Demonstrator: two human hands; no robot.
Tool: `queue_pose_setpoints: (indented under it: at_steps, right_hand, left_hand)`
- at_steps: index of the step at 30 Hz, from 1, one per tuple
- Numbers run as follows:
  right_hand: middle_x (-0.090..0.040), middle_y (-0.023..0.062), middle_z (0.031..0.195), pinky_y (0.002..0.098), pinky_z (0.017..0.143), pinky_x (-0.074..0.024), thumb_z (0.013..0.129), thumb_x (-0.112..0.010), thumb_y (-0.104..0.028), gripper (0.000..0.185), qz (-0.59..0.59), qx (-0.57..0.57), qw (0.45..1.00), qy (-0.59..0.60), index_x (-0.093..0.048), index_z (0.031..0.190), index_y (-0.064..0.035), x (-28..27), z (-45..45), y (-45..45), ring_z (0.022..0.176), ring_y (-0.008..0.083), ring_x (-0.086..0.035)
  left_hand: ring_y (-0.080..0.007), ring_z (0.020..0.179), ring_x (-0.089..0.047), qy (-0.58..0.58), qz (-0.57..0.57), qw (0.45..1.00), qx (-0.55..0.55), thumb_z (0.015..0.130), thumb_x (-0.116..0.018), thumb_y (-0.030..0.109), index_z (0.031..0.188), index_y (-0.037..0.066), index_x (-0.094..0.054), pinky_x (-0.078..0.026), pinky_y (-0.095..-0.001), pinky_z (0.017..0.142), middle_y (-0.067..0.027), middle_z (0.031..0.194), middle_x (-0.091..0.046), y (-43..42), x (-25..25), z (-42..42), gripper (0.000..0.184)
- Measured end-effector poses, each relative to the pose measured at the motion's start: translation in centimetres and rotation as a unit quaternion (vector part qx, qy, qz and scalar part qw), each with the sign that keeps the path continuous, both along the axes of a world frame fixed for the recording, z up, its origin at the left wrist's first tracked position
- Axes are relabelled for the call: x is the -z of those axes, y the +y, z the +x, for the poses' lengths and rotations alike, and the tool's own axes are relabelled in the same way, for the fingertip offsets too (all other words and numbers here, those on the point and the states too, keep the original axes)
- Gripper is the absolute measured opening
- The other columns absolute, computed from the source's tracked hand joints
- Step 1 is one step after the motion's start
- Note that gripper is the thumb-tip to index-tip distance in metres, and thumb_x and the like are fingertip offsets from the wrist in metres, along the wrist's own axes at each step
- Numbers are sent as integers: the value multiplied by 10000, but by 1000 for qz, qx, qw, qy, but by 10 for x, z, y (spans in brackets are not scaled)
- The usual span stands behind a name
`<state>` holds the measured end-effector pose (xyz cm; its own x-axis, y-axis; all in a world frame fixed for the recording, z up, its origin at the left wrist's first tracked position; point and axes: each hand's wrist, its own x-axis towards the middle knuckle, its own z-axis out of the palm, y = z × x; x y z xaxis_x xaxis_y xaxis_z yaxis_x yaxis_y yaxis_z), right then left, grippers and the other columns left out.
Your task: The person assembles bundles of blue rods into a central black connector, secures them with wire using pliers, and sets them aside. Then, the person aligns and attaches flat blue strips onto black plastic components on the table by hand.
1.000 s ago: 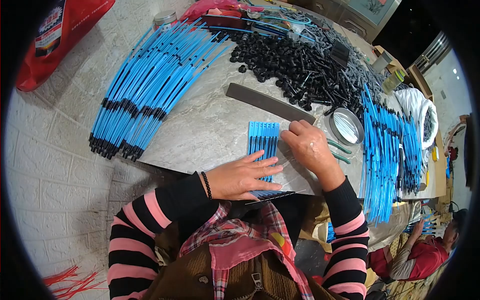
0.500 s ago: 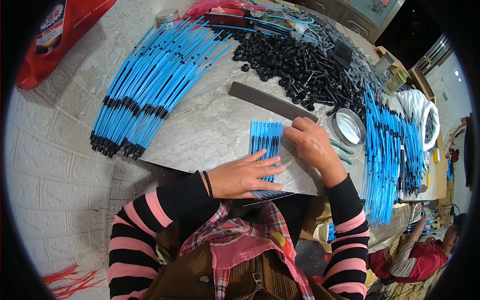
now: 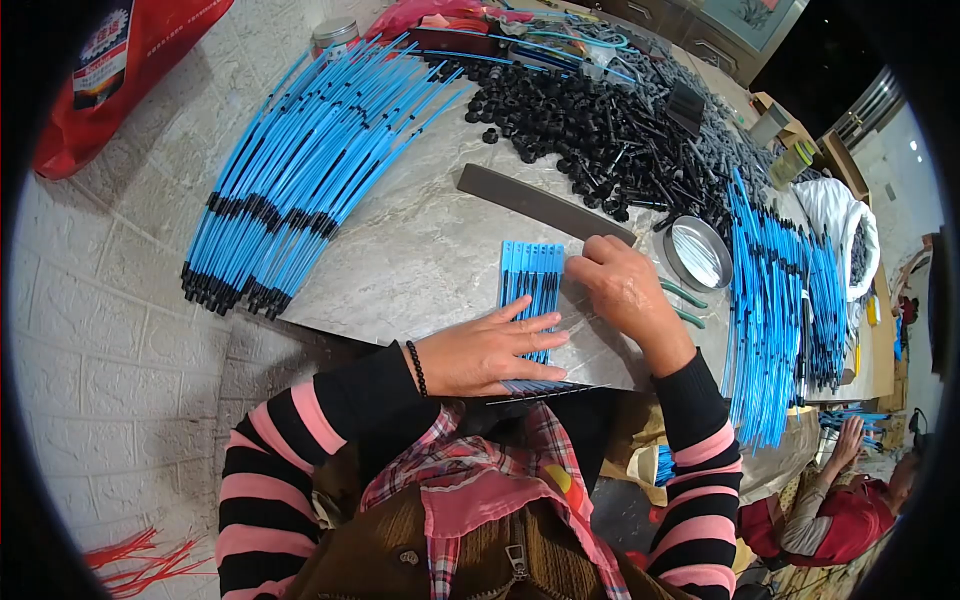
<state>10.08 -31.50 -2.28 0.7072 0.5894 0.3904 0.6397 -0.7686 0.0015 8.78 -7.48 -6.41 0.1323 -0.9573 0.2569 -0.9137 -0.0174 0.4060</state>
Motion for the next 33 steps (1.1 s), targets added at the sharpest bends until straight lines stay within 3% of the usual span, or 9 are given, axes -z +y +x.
queue_pose_setpoints:
  at_steps: [2,5,9,12,22,25,33]
  right_hand:
    - [-514,52,762,378,581,-473,693,-598,-52,147,-3,2,1000,6,-594,829,-105,-2,0,0,753,253,-563]
    - [-513,50,778,379,599,-472,674,-605,-25,183,-12,8,1000,18,-592,836,-109,-5,1,0,760,260,-553]
    - [-508,50,776,380,598,-472,674,-603,-35,182,-22,2,1000,14,-594,839,-111,-5,2,2,758,257,-551]
    - [-525,64,767,384,589,-483,725,-594,-86,84,-13,8,1000,8,-581,807,-94,-2,2,4,756,260,-578]
    - [-571,89,779,411,625,-487,758,-627,-51,112,63,16,997,48,-581,858,-72,17,1,13,766,311,-592]
    - [-584,93,782,417,628,-487,767,-626,-53,118,72,18,995,69,-582,875,-71,17,1,12,768,318,-597]
    - [-613,103,826,424,655,-493,776,-623,-42,127,73,30,994,81,-586,895,-63,11,0,15,802,325,-608]
  left_hand:
    - [-301,1407,-252,3,1,1000,-1,712,-744,126,1359,251,-464,-145,-515,1171,-94,1488,-332,1,-1,0,716]
    - [-328,1395,-283,26,-9,1000,-3,832,-615,137,1334,242,-512,-171,-555,1141,-114,1475,-359,0,-2,-1,523]
    - [-332,1393,-286,35,-22,999,-6,844,-621,167,1322,238,-525,-180,-553,1138,-118,1471,-364,0,-1,-1,493]
    - [-332,1390,-290,36,-22,999,-4,841,-632,185,1325,237,-522,-182,-552,1138,-117,1468,-368,-1,1,-1,499]
    - [-323,1387,-295,27,5,1000,-5,813,-662,159,1270,208,-556,-172,-550,1144,-102,1450,-392,1,-2,1,471]
    - [-299,1382,-304,15,-9,1000,-14,786,-691,174,1187,176,-602,-176,-521,1156,-99,1408,-431,-1,2,0,411]
    - [-313,1385,-302,38,-17,999,-12,839,-654,166,1166,133,-607,-172,-556,1140,-108,1431,-412,0,3,0,332]
